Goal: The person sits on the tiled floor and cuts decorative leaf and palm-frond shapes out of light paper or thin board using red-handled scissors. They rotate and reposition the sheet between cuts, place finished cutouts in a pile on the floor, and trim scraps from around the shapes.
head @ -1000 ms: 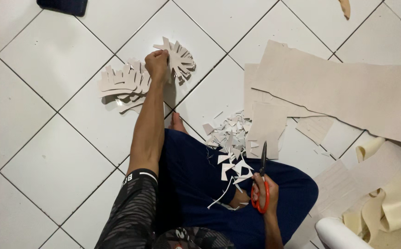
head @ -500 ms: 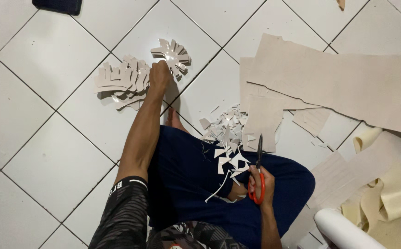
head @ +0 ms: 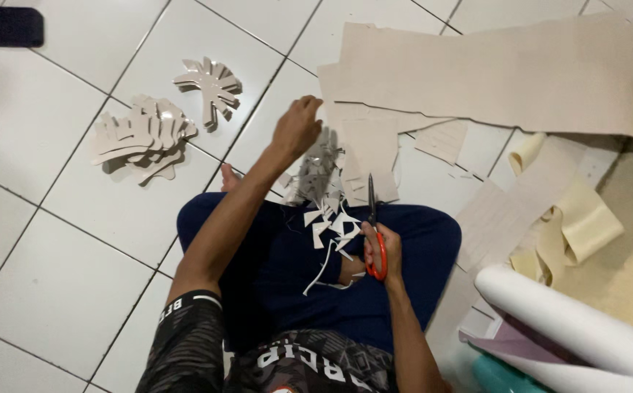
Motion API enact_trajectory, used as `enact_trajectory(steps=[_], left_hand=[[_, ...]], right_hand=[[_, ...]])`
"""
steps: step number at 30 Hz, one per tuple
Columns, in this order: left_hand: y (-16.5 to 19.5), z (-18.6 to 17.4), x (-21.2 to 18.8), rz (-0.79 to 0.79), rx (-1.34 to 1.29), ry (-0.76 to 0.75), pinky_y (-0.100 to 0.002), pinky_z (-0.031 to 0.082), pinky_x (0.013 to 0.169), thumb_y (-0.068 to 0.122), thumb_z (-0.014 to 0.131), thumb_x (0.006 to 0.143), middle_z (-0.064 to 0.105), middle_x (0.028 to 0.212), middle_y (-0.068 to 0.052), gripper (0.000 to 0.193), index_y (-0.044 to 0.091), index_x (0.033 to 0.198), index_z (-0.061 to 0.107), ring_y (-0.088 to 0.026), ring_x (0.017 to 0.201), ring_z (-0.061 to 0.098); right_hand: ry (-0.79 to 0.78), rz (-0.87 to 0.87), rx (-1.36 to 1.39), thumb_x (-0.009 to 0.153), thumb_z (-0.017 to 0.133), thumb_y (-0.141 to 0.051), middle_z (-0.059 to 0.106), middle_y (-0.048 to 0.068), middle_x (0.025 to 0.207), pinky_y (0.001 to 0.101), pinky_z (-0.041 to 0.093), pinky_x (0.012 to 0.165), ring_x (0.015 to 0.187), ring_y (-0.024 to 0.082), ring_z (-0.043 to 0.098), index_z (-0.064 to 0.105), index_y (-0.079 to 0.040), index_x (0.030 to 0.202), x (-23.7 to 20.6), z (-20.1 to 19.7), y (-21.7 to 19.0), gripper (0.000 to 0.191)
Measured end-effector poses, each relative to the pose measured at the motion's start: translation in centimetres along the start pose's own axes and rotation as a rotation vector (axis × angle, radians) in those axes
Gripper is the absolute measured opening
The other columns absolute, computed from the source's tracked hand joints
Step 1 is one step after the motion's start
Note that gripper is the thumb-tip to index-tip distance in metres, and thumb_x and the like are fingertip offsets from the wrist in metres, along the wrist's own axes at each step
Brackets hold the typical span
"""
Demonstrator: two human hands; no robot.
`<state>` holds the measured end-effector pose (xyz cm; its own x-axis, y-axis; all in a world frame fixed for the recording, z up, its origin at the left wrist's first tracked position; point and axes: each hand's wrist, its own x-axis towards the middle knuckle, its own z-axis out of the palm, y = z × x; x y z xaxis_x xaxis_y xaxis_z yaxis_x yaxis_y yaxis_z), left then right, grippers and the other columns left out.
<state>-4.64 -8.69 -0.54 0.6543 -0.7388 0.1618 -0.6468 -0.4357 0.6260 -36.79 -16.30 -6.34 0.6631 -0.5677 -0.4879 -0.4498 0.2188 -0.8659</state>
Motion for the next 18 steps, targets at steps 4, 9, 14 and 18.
enact_trajectory(steps=[4, 9, 14, 18], left_hand=[[4.9, 4.1, 2.4, -0.093, -0.003, -0.126, -0.050, 0.049, 0.101, 0.017, 0.083, 0.076, 0.055, 0.133, -0.029, 0.075, -0.008, 0.138, 0.049, -0.043, 0.124, 0.052], [6.7, 4.4, 3.7, -0.218, 0.154, -0.417, -0.048, 0.054, 0.099, 0.030, 0.087, 0.078, 0.065, 0.125, -0.023, 0.062, -0.002, 0.124, 0.061, -0.038, 0.119, 0.063], [5.1, 0.6, 1.5, -0.358, -0.504, -0.084, -0.038, 0.067, 0.076, 0.025, 0.075, 0.090, 0.076, 0.109, -0.021, 0.045, -0.001, 0.125, 0.066, -0.027, 0.092, 0.079], [3.5, -3.8, -3.6, -0.329, -1.000, 0.122, -0.036, 0.070, 0.077, 0.010, 0.072, 0.085, 0.071, 0.106, -0.020, 0.045, -0.006, 0.124, 0.055, -0.025, 0.090, 0.077]], right_hand=[[-0.028, -0.031, 0.105, 0.099, 0.066, -0.036, 0.048, -0.001, 0.051, 0.0244, 0.031, 0.034, 0.035, 0.007, 0.043, 0.067, -0.002, 0.085, 0.1, 0.7, 0.2, 0.037], [-0.015, -0.092, 0.044, 0.099, 0.065, -0.041, 0.049, -0.002, 0.051, 0.0243, 0.034, 0.035, 0.037, 0.006, 0.045, 0.069, -0.002, 0.085, 0.4, 1.4, -0.1, 0.042], [-0.030, -0.128, 0.116, 0.101, 0.062, -0.043, 0.049, -0.002, 0.053, 0.0239, 0.034, 0.036, 0.038, 0.006, 0.045, 0.067, -0.003, 0.086, 0.5, 1.6, -0.3, 0.044], [-0.037, -0.246, 0.130, 0.101, 0.063, -0.043, 0.048, -0.003, 0.054, 0.0247, 0.034, 0.037, 0.040, 0.007, 0.045, 0.066, -0.001, 0.086, -0.2, 2.1, -0.7, 0.045]])
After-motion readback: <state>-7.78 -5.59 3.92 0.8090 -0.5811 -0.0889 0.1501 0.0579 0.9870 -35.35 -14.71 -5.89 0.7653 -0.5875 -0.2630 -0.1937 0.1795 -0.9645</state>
